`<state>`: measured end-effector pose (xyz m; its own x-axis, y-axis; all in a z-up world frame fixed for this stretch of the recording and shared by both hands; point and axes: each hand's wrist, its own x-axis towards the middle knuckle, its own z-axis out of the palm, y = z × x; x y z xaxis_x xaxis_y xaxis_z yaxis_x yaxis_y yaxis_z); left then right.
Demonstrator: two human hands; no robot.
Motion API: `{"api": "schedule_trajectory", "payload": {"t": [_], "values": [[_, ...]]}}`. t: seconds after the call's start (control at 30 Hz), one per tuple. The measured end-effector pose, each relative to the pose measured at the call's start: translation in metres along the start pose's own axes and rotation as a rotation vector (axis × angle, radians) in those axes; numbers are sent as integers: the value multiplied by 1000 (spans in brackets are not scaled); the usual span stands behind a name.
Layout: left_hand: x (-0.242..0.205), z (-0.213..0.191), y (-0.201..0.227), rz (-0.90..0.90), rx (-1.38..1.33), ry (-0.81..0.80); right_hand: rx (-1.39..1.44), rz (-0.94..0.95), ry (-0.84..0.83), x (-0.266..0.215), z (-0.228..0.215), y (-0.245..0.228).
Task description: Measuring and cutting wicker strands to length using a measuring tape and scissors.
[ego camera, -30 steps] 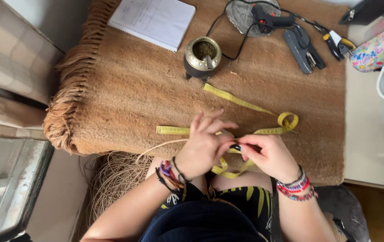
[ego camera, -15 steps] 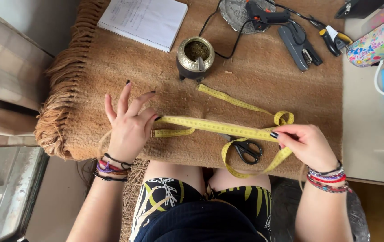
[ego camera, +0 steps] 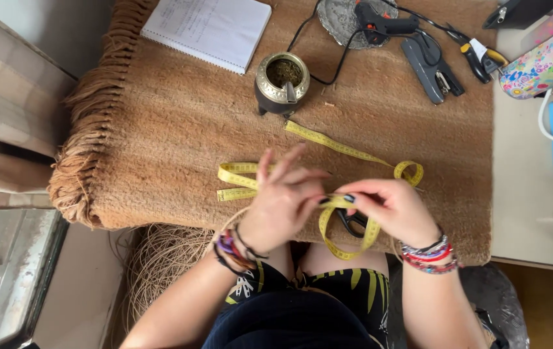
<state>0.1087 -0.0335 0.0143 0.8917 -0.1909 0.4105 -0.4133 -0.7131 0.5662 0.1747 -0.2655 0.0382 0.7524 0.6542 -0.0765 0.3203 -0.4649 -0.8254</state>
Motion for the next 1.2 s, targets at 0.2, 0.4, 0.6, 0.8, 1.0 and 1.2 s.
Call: {"api": "schedule_trajectory", "payload": {"t": [0.2, 0.4, 0.6, 0.8, 1.0, 1.2], "values": [[-20, -15, -53, 26, 206, 64, 148, 127, 104, -19, -25, 50], [-37, -40, -66, -101, 172, 3, 184, 121, 134, -19, -26, 50], [-37, -45, -65, -157, 209, -31, 156, 97, 95, -16, -25, 49], [-38, -47, -66, -154, 242, -34, 180, 24, 115, -11, -26, 46], [-40, -45, -68, -165, 249, -18, 320, -14, 214, -5, -11, 64], [-34, -46, -63, -151, 245, 38, 300, -49, 303, -3, -16, 66]]}}
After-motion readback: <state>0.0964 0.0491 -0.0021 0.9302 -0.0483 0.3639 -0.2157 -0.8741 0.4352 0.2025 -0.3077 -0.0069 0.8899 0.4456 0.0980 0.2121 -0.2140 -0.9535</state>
